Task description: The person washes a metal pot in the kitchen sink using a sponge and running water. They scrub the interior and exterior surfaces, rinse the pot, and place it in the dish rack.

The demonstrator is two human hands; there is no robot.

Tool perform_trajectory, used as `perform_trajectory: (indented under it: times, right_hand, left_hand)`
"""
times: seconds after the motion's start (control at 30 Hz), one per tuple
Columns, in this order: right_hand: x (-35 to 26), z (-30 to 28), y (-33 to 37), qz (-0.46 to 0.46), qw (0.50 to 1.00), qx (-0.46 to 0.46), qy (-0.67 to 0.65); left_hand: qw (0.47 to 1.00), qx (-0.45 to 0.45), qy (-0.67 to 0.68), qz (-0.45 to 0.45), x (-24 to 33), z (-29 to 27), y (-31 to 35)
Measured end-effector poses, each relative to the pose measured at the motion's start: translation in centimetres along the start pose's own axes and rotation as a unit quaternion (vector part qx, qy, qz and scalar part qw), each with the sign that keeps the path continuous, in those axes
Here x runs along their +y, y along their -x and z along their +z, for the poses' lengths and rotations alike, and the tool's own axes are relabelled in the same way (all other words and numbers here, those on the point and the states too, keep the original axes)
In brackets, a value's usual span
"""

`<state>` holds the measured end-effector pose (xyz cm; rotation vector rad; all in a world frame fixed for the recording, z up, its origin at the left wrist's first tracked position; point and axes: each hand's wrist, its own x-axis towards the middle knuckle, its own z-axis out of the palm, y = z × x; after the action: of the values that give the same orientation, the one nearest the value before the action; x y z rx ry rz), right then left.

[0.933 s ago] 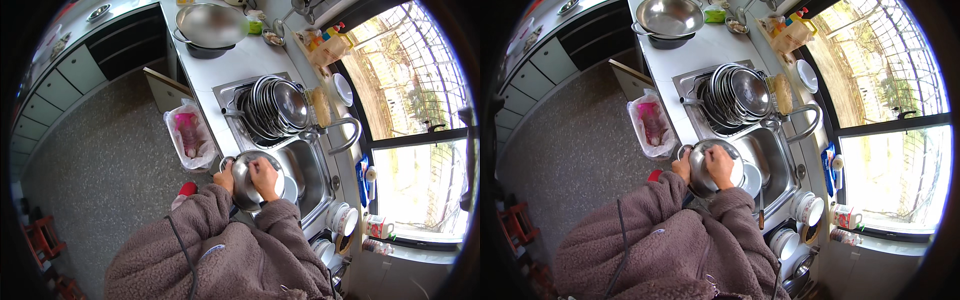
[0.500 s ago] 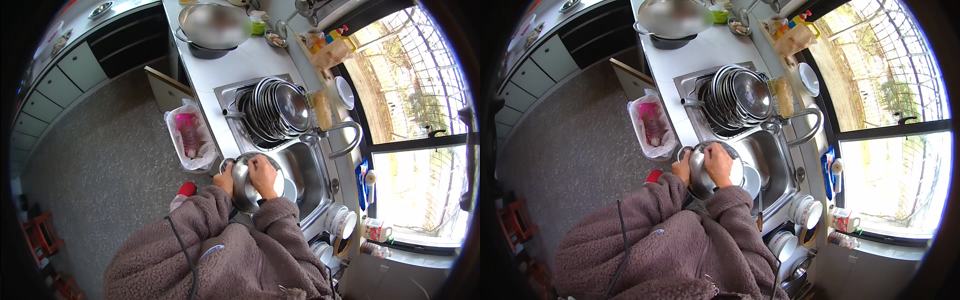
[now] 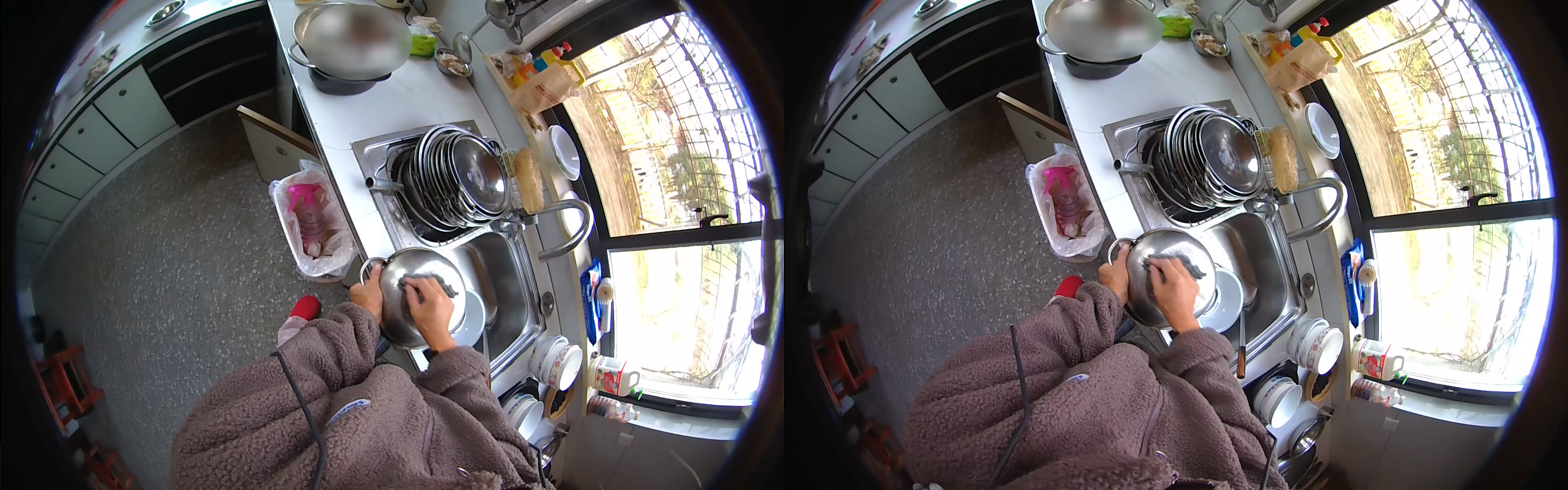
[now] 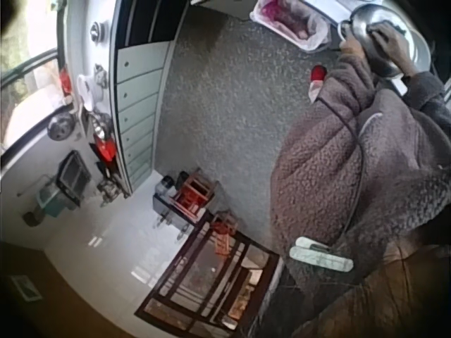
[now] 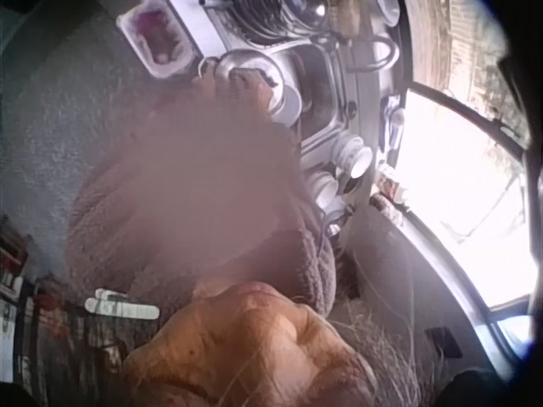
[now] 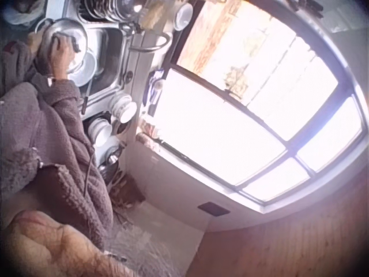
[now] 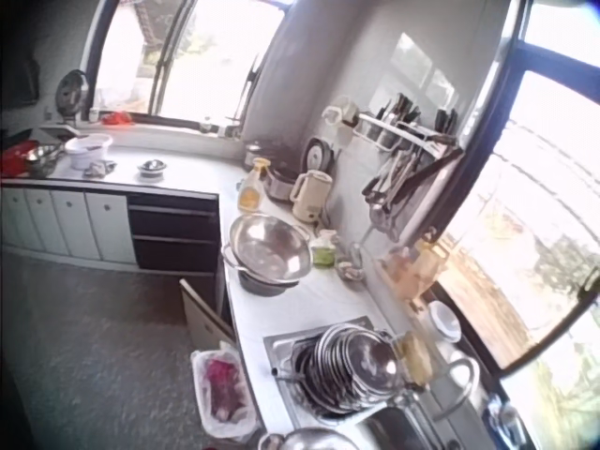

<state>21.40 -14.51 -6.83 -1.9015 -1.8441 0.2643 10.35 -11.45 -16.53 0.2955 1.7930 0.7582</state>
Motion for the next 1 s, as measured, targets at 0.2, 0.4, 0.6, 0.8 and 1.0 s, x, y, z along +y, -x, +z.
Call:
perform_trajectory:
  times: [0.2,0.4,0.6,0.8,1.0]
  right_hand:
    - [3.7,-2.8,-2.2,0.163,0.977,0.093,0.098]
    - [-1.6,1.1,1.5,0.016,1.000,-0.019,0.000]
    - [5.9,-3.9,1.1,0.206,0.972,0.079,0.082]
    - [1.5,0.0,0.5,0.092,0.991,0.073,0.070]
    - [1.9,-1.3,6.7,0.100,0.985,0.137,0.036]
  left_hand:
    - [0.999,-0.017,0.027,-0.020,0.6,-0.2,0.8]
    - [0.999,-0.010,0.014,-0.036,1.0,-0.2,0.4]
    - [0.993,-0.049,0.100,-0.026,1.2,-0.4,1.2]
    - [0.999,-0.019,0.041,-0.025,1.7,-0.6,1.2]
    - [0.991,-0.062,0.111,-0.051,1.4,-0.5,0.9]
